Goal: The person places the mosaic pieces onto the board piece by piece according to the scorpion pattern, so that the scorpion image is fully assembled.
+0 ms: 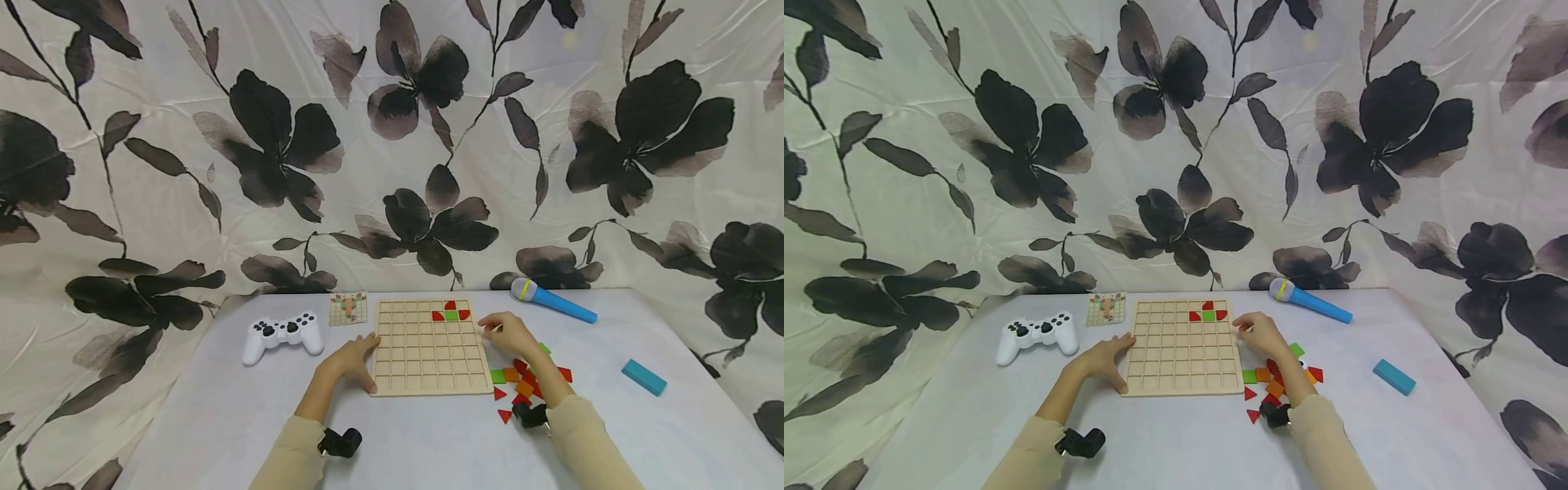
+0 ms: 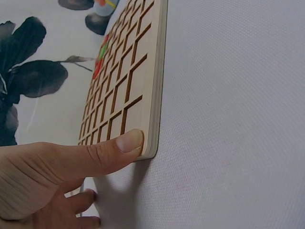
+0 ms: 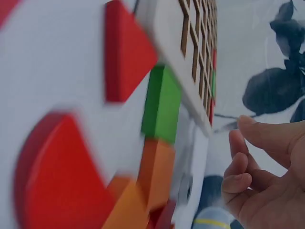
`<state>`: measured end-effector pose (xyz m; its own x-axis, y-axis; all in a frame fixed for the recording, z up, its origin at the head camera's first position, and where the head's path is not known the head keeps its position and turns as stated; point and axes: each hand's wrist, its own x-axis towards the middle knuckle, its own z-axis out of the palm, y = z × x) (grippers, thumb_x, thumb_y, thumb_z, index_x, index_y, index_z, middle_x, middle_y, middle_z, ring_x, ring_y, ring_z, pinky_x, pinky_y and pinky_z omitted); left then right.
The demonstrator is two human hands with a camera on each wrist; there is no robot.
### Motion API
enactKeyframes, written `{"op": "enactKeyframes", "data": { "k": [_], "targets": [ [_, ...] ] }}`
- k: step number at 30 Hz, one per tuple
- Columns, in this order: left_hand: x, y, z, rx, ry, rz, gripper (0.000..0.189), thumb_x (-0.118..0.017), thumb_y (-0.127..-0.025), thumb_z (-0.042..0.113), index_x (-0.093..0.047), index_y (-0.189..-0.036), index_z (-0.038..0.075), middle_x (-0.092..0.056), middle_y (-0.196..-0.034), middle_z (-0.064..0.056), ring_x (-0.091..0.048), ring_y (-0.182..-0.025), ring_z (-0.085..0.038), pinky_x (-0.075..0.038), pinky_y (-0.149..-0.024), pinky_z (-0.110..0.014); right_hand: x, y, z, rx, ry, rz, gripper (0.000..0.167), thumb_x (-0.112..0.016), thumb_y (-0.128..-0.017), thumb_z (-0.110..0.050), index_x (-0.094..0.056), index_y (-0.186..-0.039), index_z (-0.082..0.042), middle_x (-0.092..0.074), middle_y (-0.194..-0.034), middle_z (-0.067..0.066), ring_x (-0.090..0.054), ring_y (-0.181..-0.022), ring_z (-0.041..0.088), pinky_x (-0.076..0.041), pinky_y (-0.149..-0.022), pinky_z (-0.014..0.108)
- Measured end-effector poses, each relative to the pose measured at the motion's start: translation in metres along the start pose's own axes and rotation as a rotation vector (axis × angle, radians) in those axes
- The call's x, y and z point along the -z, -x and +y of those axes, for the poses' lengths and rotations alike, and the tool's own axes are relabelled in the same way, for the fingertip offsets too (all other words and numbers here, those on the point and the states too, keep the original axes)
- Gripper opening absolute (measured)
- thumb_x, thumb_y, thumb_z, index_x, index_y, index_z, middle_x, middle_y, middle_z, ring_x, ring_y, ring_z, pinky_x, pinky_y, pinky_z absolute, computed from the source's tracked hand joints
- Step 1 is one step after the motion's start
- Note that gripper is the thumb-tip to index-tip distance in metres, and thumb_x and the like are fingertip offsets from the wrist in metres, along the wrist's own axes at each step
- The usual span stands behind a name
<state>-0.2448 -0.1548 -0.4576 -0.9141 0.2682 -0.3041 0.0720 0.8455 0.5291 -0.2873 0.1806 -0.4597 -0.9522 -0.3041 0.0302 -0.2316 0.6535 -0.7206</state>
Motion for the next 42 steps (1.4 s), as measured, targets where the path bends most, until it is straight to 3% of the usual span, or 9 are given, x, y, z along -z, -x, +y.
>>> {"op": "enactKeyframes", "data": {
  "k": [9,14,17,23,36,42],
  "targets": [
    [0.002,0.0,-0.002,0.004,-0.002,0.0,0.099,-0.089,-0.057,0.012,-0.041,-0.142,0.006,-0.027,-0.152,-0.016,-0.021,-0.136,-0.048,-0.025,-0.106,-0.062,0.012,0.043,0.01,-0.088,0.012,-0.073,0.03,-0.065,-0.083,-0.001,-0.063,-0.111,0.006,-0.06,-0.086,0.008,-0.05,-0.073,0.019,-0.048,-0.063,0.024],
    [0.002,-0.001,-0.004,-0.005,0.002,0.0,0.098,-0.089,-0.057,0.012,-0.04,-0.142,0.005,-0.026,-0.152,-0.017,-0.021,-0.136,-0.049,-0.026,-0.106,-0.062,0.009,0.058,0.012,-0.067,0.033,-0.1,0.033,-0.071,-0.079,-0.003,-0.064,-0.111,0.004,-0.059,-0.086,0.006,-0.047,-0.074,0.018,-0.043,-0.059,0.021],
    [0.001,-0.001,-0.003,-0.008,0.006,-0.005,0.098,-0.089,-0.057,0.012,-0.04,-0.142,0.005,-0.026,-0.152,-0.017,-0.02,-0.136,-0.05,-0.026,-0.106,-0.062,0.006,0.064,0.012,-0.047,0.078,-0.116,0.033,-0.074,-0.077,-0.005,-0.066,-0.108,0.002,-0.061,-0.089,0.004,-0.047,-0.079,0.019,-0.043,-0.065,0.024],
    [0.0,-0.001,-0.003,-0.011,0.021,-0.006,0.099,-0.089,-0.057,0.012,-0.041,-0.142,0.005,-0.026,-0.153,-0.016,-0.019,-0.137,-0.048,-0.025,-0.107,-0.061,0.006,0.07,0.012,-0.065,0.135,-0.14,0.035,-0.078,-0.074,-0.006,-0.068,-0.106,0.0,-0.064,-0.098,0.006,-0.05,-0.088,0.021,-0.047,-0.081,0.038],
    [-0.001,-0.002,-0.005,-0.023,0.023,-0.006,0.099,-0.089,-0.056,0.013,-0.041,-0.142,0.005,-0.025,-0.152,-0.019,-0.021,-0.136,-0.05,-0.026,-0.106,-0.062,0.005,0.07,0.017,-0.059,0.155,-0.097,0.027,-0.076,-0.074,-0.004,-0.069,-0.1,-0.001,-0.063,-0.091,0.003,-0.047,-0.078,0.018,-0.041,-0.067,0.029],
    [0.0,-0.002,-0.005,-0.025,0.017,-0.006,0.099,-0.089,-0.057,0.013,-0.04,-0.142,0.005,-0.026,-0.152,-0.018,-0.021,-0.136,-0.05,-0.026,-0.106,-0.062,0.004,0.068,0.019,-0.091,0.167,-0.098,0.027,-0.077,-0.074,-0.004,-0.069,-0.1,-0.002,-0.062,-0.089,0.002,-0.047,-0.08,0.018,-0.044,-0.071,0.03]
  ]
}}
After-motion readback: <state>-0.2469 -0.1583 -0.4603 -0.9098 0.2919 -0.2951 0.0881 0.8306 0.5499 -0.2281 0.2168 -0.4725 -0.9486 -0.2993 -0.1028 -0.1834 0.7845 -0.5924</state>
